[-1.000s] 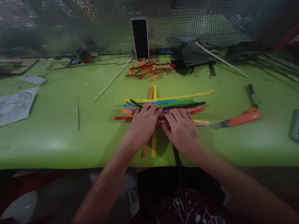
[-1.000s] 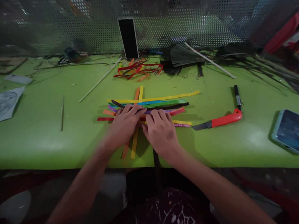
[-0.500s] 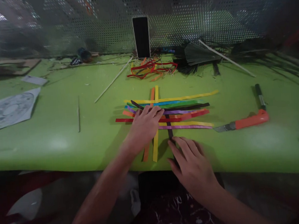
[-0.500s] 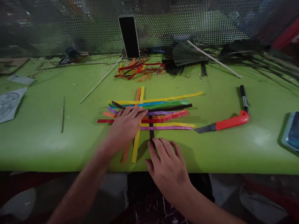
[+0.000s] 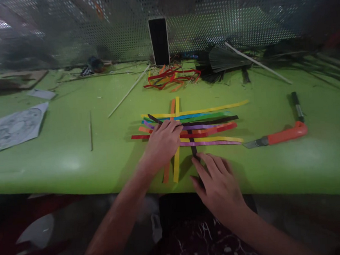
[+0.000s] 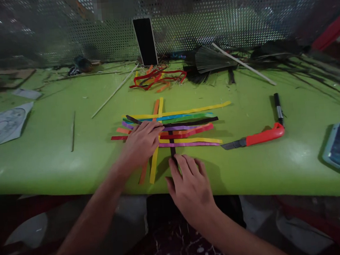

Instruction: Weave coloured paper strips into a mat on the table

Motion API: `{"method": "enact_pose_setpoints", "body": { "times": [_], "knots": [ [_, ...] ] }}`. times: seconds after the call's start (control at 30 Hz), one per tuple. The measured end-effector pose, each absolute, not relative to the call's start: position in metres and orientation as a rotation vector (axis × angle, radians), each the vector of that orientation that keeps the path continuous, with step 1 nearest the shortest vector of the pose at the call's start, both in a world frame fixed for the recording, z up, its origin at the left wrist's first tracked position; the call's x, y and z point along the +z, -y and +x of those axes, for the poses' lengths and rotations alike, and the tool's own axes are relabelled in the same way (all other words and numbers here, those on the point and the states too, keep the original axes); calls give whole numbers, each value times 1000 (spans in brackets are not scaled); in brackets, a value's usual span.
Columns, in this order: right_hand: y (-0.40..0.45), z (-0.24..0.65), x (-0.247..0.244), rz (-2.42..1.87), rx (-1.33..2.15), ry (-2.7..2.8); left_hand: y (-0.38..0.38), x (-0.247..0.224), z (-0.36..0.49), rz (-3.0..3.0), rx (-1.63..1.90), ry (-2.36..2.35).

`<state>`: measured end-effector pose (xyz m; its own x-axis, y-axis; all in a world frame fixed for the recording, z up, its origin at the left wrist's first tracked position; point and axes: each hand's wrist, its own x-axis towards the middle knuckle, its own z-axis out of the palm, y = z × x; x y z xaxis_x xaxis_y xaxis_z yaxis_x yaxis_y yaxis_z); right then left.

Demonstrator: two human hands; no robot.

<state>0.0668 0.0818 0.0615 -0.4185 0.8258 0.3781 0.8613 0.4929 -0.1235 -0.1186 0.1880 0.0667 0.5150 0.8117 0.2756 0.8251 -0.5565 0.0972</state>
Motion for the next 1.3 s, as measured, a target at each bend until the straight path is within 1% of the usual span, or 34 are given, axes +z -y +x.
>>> {"method": "enact_pose_setpoints", "body": {
  "times": [0.17, 0.47, 0.67, 0.87, 1.1, 1.3],
  "knots": [
    [-81, 66, 61, -1411, -87, 2354, -187, 67, -120, -2699, -505, 1439],
    [-82, 65, 60, -1423, -93, 2332, -193, 81, -115, -2682, -401, 1351],
    [-81, 64, 59, -1425, -88, 2321, -207, 82, -115, -2694, -426, 1405],
    [-83, 63, 59, -1412, -84, 2312, -217, 82, -113, -2764, -377, 1423],
    [-85, 63, 59, -1408, -87, 2322, -219, 71, -119, -2815, -528, 1420],
    [-88, 63, 59, -1412, -98, 2328, -218, 68, -121, -2851, -573, 1404]
  ]
}}
